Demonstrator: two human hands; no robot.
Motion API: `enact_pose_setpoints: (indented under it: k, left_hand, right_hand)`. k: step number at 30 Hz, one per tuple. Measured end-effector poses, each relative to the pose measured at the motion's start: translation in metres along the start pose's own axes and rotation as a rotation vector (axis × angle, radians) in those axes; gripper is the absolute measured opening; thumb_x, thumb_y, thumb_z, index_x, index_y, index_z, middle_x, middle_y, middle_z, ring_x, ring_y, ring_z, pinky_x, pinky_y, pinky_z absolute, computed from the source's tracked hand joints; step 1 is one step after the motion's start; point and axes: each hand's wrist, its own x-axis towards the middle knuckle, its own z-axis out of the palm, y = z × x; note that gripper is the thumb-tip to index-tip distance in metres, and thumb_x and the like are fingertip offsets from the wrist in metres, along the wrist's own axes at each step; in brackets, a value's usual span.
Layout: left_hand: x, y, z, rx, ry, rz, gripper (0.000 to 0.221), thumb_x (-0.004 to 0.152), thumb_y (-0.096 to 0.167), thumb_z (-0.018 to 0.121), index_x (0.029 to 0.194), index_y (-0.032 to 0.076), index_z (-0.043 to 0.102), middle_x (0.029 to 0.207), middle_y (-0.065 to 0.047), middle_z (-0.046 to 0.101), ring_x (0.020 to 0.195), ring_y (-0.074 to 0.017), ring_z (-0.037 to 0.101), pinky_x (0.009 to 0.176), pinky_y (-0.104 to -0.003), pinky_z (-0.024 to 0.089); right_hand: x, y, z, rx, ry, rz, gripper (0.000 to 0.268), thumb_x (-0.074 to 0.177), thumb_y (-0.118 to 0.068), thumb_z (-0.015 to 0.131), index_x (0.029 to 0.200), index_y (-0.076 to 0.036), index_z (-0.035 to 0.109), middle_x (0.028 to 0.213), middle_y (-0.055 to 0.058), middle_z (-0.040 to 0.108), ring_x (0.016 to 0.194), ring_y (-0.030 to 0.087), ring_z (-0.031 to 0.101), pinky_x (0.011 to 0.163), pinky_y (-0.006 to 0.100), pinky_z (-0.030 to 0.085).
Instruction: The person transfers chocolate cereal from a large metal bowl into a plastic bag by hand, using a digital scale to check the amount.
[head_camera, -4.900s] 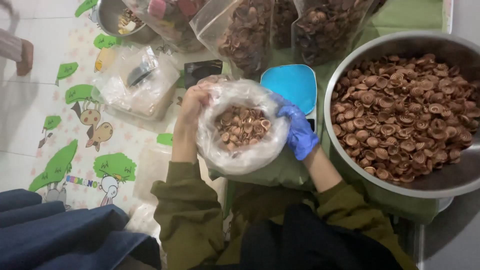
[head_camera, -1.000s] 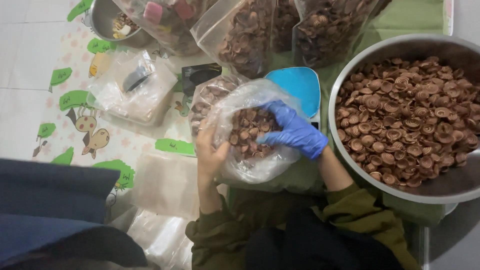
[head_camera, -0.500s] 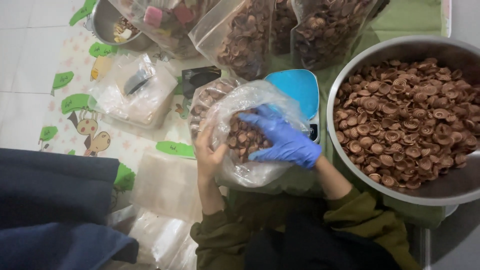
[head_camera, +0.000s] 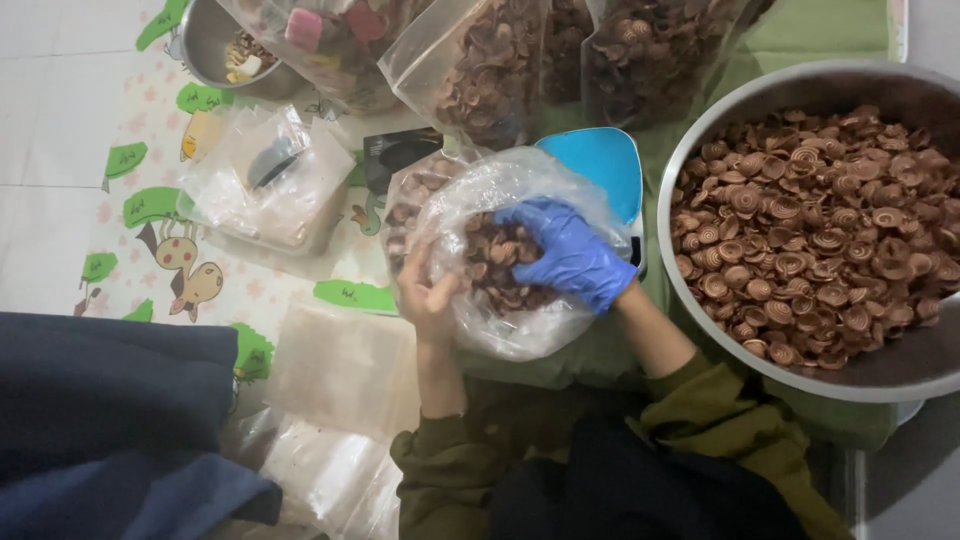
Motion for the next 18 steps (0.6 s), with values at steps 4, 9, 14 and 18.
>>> enact_pose_setpoints:
  k: [4, 9, 14, 18]
  left_hand:
    - [-0.003, -0.012, 0.004, -0.085, 0.046, -0.046, 0.069, 0.057, 0.004, 0.065, 0.126, -0.001, 0.068, 0.119, -0.022, 0.062, 0.085, -0.021, 0.067, 0.056, -0.032, 0.063]
    - [-0.004, -0.001, 0.021, -0.017, 0.076, 0.018, 0.084, 0.048, 0.007, 0.066, 0.132, -0.001, 0.067, 0.127, -0.02, 0.064, 0.108, -0.0208, 0.064, 0.088, -0.033, 0.06]
    - [-0.002, -0.001, 0.016, 0.042, 0.021, 0.023, 0.079, 0.053, 0.007, 0.064, 0.131, -0.002, 0.066, 0.128, -0.022, 0.064, 0.098, -0.0194, 0.063, 0.082, -0.033, 0.055]
    - [0.002, -0.002, 0.013, 0.043, -0.062, 0.032, 0.087, 0.047, 0.006, 0.06, 0.133, -0.001, 0.066, 0.126, -0.016, 0.065, 0.123, -0.0187, 0.054, 0.115, -0.037, 0.037]
  right_hand:
    - [-0.002, -0.023, -0.02, 0.064, 0.006, -0.07, 0.076, 0.06, -0.04, 0.087, 0.126, -0.011, 0.064, 0.11, 0.019, 0.069, 0.109, 0.042, 0.065, 0.097, 0.053, 0.052]
    - [-0.013, -0.035, -0.04, 0.036, -0.031, -0.012, 0.096, 0.066, -0.048, 0.09, 0.142, -0.003, 0.051, 0.134, 0.033, 0.057, 0.127, 0.055, 0.051, 0.111, 0.06, 0.04]
    - [-0.001, -0.046, -0.023, -0.116, -0.143, 0.053, 0.108, 0.051, -0.051, 0.094, 0.145, -0.022, 0.05, 0.142, 0.016, 0.051, 0.132, 0.045, 0.048, 0.113, 0.057, 0.039]
    - [0.01, -0.067, -0.025, -0.222, -0.224, 0.146, 0.075, 0.065, -0.045, 0.086, 0.133, -0.031, 0.058, 0.141, 0.014, 0.053, 0.133, 0.047, 0.046, 0.11, 0.057, 0.04]
